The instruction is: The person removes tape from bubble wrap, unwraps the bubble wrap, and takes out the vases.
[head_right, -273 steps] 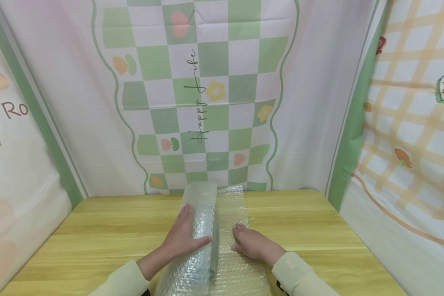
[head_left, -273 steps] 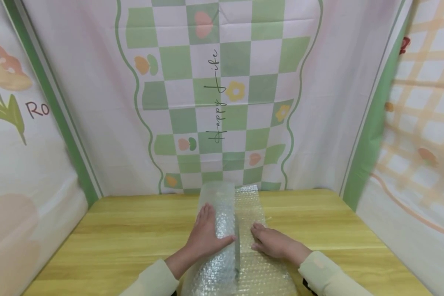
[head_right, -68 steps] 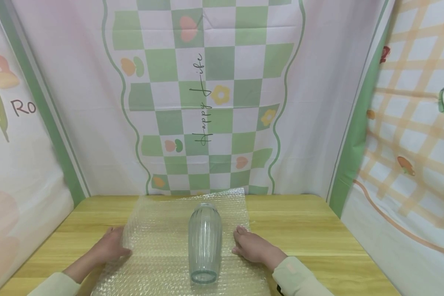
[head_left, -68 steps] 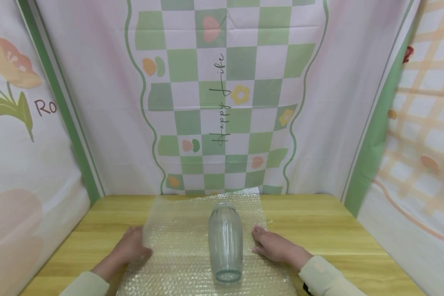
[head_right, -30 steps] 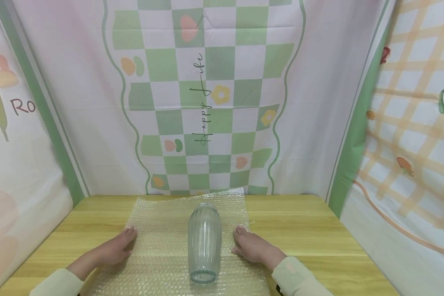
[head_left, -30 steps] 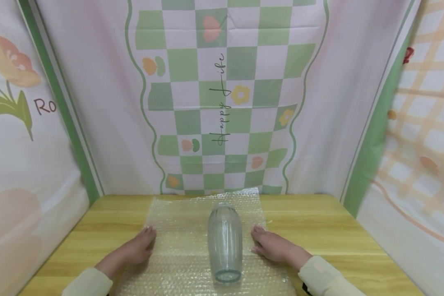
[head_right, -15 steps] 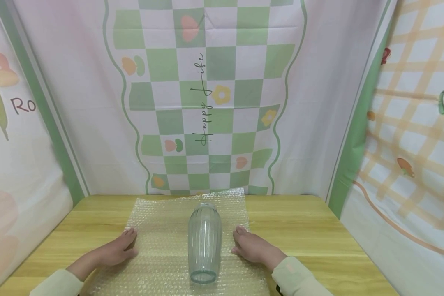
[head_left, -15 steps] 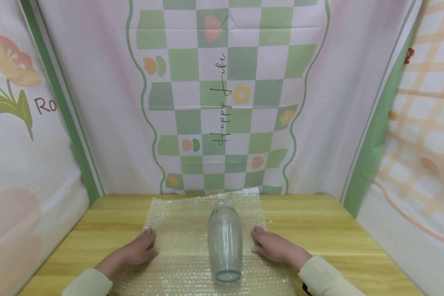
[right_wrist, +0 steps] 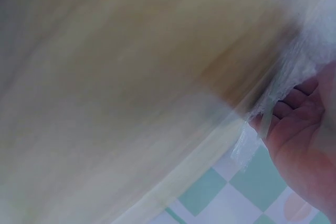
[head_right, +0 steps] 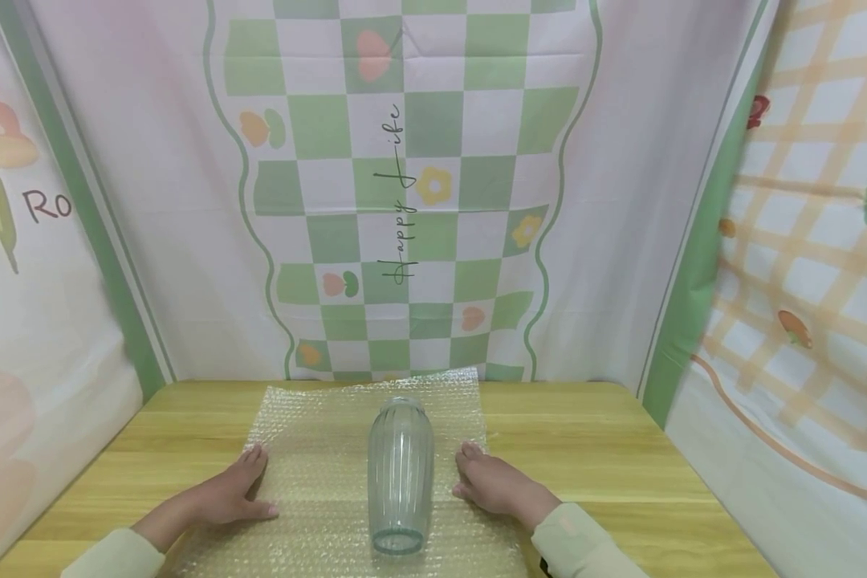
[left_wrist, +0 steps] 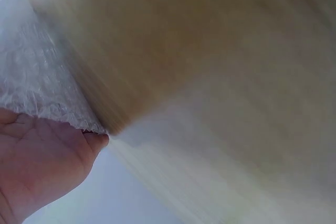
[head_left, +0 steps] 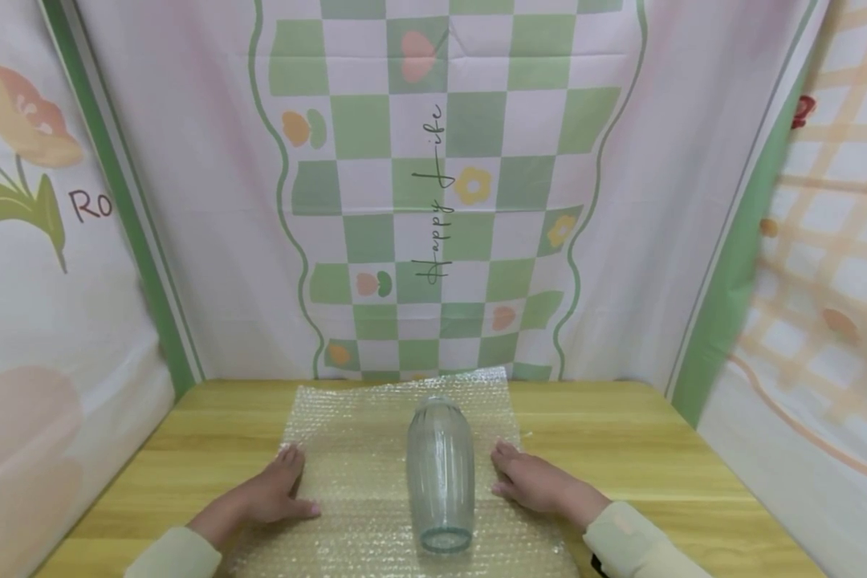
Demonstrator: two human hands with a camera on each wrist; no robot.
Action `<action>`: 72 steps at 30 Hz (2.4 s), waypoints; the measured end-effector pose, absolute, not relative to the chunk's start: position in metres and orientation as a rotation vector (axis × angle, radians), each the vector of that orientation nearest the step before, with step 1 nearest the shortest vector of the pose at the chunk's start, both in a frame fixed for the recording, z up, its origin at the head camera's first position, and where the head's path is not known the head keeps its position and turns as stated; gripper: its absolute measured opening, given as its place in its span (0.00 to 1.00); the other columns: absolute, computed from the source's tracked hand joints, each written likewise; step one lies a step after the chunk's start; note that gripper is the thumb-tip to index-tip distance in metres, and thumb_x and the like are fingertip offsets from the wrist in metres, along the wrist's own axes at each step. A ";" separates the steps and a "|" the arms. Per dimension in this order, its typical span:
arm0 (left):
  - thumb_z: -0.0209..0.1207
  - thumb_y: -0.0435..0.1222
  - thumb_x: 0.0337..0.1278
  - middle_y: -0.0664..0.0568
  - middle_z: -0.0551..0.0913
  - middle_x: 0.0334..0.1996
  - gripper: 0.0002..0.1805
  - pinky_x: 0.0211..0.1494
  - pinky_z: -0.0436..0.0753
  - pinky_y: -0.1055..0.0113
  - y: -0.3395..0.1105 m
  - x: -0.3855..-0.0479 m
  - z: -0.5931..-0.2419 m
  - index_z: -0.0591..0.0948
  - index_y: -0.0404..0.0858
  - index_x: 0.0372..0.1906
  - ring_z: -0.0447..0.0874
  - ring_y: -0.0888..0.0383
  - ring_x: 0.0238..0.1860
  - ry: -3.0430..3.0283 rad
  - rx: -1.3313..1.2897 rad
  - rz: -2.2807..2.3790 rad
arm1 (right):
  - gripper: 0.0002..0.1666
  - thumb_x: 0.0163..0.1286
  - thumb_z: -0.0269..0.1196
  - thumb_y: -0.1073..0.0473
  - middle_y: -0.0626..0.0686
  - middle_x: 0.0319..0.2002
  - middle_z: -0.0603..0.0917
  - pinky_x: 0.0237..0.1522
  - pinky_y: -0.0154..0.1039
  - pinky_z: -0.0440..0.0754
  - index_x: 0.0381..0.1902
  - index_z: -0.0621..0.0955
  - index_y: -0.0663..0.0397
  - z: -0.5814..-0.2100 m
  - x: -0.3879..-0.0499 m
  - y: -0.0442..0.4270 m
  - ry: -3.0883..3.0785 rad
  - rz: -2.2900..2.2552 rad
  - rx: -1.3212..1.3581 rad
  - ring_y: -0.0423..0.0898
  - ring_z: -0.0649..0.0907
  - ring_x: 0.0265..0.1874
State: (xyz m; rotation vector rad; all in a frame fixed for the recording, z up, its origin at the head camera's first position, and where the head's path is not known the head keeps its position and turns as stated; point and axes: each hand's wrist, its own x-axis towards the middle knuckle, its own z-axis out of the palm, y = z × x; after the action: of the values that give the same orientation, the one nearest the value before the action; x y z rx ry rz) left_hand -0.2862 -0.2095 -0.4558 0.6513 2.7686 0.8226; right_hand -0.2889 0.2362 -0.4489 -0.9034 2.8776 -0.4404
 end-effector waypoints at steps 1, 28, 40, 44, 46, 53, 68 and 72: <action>0.69 0.51 0.51 0.17 0.41 0.68 0.58 0.70 0.44 0.36 -0.209 -0.286 -0.456 0.50 0.12 0.67 0.37 0.25 0.70 2.769 0.651 0.822 | 0.35 0.73 0.58 0.54 0.75 0.67 0.61 0.67 0.59 0.60 0.64 0.66 0.78 -0.449 -0.289 0.236 2.879 -0.439 -0.906 0.67 0.61 0.68; 0.69 0.53 0.48 0.19 0.42 0.69 0.59 0.71 0.46 0.38 -0.206 -0.284 -0.453 0.52 0.14 0.68 0.39 0.28 0.71 2.805 0.578 0.764 | 0.34 0.67 0.64 0.55 0.77 0.61 0.69 0.65 0.60 0.64 0.60 0.70 0.79 -0.443 -0.291 0.234 2.934 -0.383 -0.959 0.70 0.68 0.63; 0.69 0.53 0.49 0.20 0.42 0.69 0.59 0.71 0.46 0.38 -0.206 -0.287 -0.456 0.52 0.15 0.68 0.40 0.28 0.71 2.805 0.586 0.755 | 0.36 0.67 0.64 0.53 0.76 0.62 0.68 0.65 0.60 0.63 0.61 0.70 0.78 -0.443 -0.292 0.238 2.920 -0.468 -0.929 0.69 0.67 0.64; 0.69 0.53 0.48 0.20 0.42 0.70 0.59 0.71 0.46 0.38 -0.206 -0.288 -0.456 0.52 0.15 0.68 0.39 0.29 0.71 2.796 0.571 0.761 | 0.38 0.66 0.65 0.53 0.76 0.63 0.67 0.65 0.61 0.63 0.62 0.69 0.78 -0.441 -0.292 0.239 2.915 -0.563 -0.896 0.70 0.67 0.63; 0.69 0.53 0.48 0.20 0.42 0.70 0.59 0.71 0.46 0.38 -0.206 -0.287 -0.456 0.52 0.15 0.68 0.39 0.29 0.71 2.797 0.567 0.768 | 0.39 0.66 0.66 0.53 0.75 0.63 0.67 0.65 0.61 0.63 0.63 0.68 0.77 -0.438 -0.291 0.238 2.917 -0.615 -0.857 0.69 0.68 0.63; 0.70 0.52 0.47 0.19 0.42 0.69 0.59 0.71 0.46 0.38 -0.205 -0.286 -0.454 0.52 0.14 0.68 0.40 0.28 0.71 2.804 0.570 0.778 | 0.35 0.70 0.61 0.56 0.75 0.61 0.70 0.64 0.63 0.64 0.62 0.67 0.81 -0.425 -0.295 0.232 2.922 -0.719 -0.835 0.70 0.69 0.61; 0.69 0.53 0.48 0.19 0.42 0.69 0.59 0.71 0.47 0.37 -0.204 -0.286 -0.453 0.52 0.14 0.67 0.40 0.27 0.71 2.805 0.574 0.752 | 0.30 0.76 0.54 0.53 0.70 0.59 0.75 0.59 0.57 0.73 0.61 0.72 0.77 -0.403 -0.298 0.197 2.978 -1.097 -0.566 0.65 0.76 0.57; 0.69 0.53 0.48 0.18 0.43 0.69 0.59 0.71 0.48 0.37 -0.205 -0.285 -0.453 0.53 0.14 0.67 0.40 0.27 0.71 2.811 0.580 0.744 | 0.30 0.75 0.55 0.51 0.69 0.55 0.78 0.56 0.56 0.76 0.61 0.72 0.75 -0.403 -0.301 0.183 2.991 -1.207 -0.436 0.63 0.79 0.54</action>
State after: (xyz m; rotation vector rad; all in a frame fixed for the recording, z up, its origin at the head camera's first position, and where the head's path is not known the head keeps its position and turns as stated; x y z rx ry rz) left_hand -0.2849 -0.2048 -0.4535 0.5798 2.8110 0.7443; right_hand -0.3006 0.1833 -0.4030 -0.4363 2.9910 -1.2067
